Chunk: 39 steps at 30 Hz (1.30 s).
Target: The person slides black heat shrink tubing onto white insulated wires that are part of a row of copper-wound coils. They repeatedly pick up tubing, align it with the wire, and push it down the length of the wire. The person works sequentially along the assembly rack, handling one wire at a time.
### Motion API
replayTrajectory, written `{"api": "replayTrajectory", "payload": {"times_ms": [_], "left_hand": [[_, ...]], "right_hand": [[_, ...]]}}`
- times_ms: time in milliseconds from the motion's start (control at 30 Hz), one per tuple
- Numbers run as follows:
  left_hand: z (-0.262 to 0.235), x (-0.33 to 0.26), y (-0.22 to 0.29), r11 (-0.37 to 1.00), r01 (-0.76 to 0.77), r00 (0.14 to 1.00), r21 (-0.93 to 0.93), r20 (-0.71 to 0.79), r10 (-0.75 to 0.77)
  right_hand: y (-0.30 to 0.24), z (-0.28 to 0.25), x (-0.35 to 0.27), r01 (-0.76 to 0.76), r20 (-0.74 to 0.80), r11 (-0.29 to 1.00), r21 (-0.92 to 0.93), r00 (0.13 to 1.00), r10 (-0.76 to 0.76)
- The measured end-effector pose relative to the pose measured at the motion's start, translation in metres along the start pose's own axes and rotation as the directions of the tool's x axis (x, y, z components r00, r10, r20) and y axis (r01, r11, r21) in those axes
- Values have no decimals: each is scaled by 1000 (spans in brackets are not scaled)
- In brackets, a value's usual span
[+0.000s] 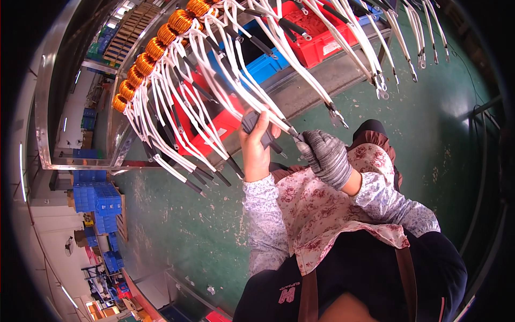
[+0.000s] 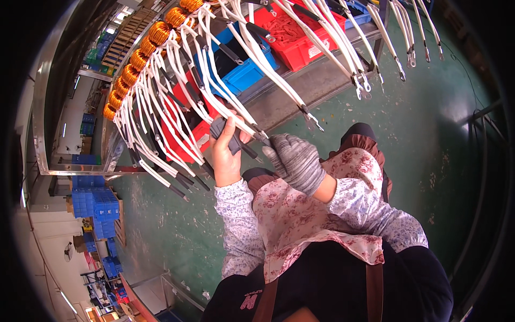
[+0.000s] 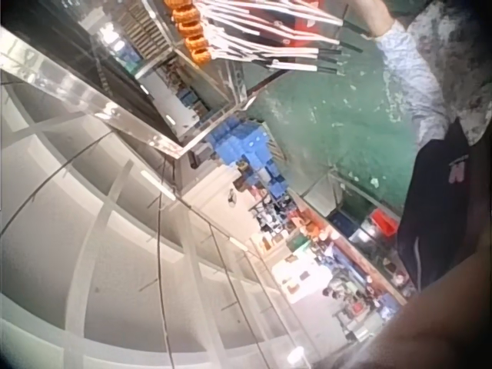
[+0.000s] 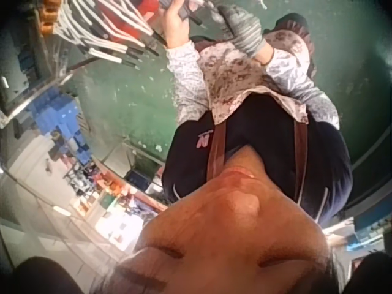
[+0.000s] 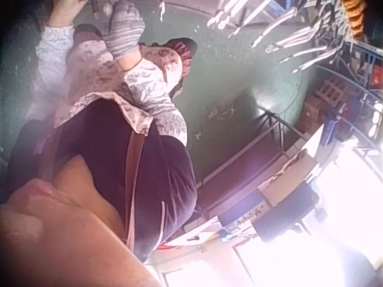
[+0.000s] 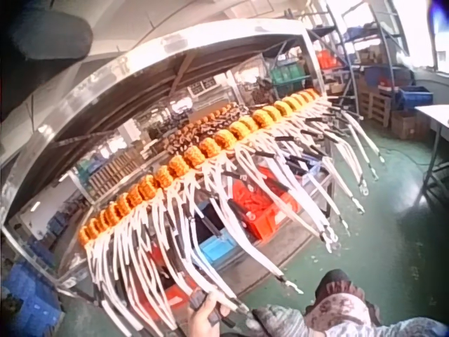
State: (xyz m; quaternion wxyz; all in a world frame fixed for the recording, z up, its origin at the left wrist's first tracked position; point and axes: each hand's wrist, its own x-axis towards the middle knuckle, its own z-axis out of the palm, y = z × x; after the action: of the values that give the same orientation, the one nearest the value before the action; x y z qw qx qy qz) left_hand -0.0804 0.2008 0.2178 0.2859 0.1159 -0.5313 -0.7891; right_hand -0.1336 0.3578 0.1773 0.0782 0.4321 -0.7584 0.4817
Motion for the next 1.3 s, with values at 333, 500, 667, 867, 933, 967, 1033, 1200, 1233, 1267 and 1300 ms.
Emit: {"api": "replayTrajectory", "payload": {"times_ms": [333,500,667,867,933,967,1033,1200,1233,1267,1300], "left_hand": [[1,-5,9,1000,4,999,-20,-48,-5],[-2,-6,8,999,20,999,35,-51,-18],[2,-1,1,1000,-9,1000,-2,1,9],[-1,-3,4,998,-4,999,63,-33,6],[-6,-5,5,998,-2,999,69,-37,5],[-5,-5,4,998,5,999,64,-42,-2],[-4,-5,1,999,11,999,46,-48,-9],[-2,-5,3,1000,-13,996,9,-84,14],[-7,-4,4,999,-7,998,31,-67,9],[-7,-5,6,999,1,997,46,-77,3],[-5,-7,8,998,10,996,61,-87,-4]], "right_hand": [[5,10,16,-625,714,-772,114,592,-374],[-16,-4,6,-516,444,436,737,856,263],[2,6,26,-628,665,-758,176,644,-379],[-11,-3,14,-656,676,-177,734,730,102],[-21,-2,7,-342,231,678,650,940,253],[-19,-3,6,-374,275,676,636,927,254],[-12,-1,6,-435,362,669,602,896,257],[11,16,24,-664,740,-713,227,593,-316],[11,20,22,-659,756,-724,206,577,-310],[5,19,21,-694,777,-643,324,583,-237],[-1,15,17,-719,787,-544,433,596,-161]]}}
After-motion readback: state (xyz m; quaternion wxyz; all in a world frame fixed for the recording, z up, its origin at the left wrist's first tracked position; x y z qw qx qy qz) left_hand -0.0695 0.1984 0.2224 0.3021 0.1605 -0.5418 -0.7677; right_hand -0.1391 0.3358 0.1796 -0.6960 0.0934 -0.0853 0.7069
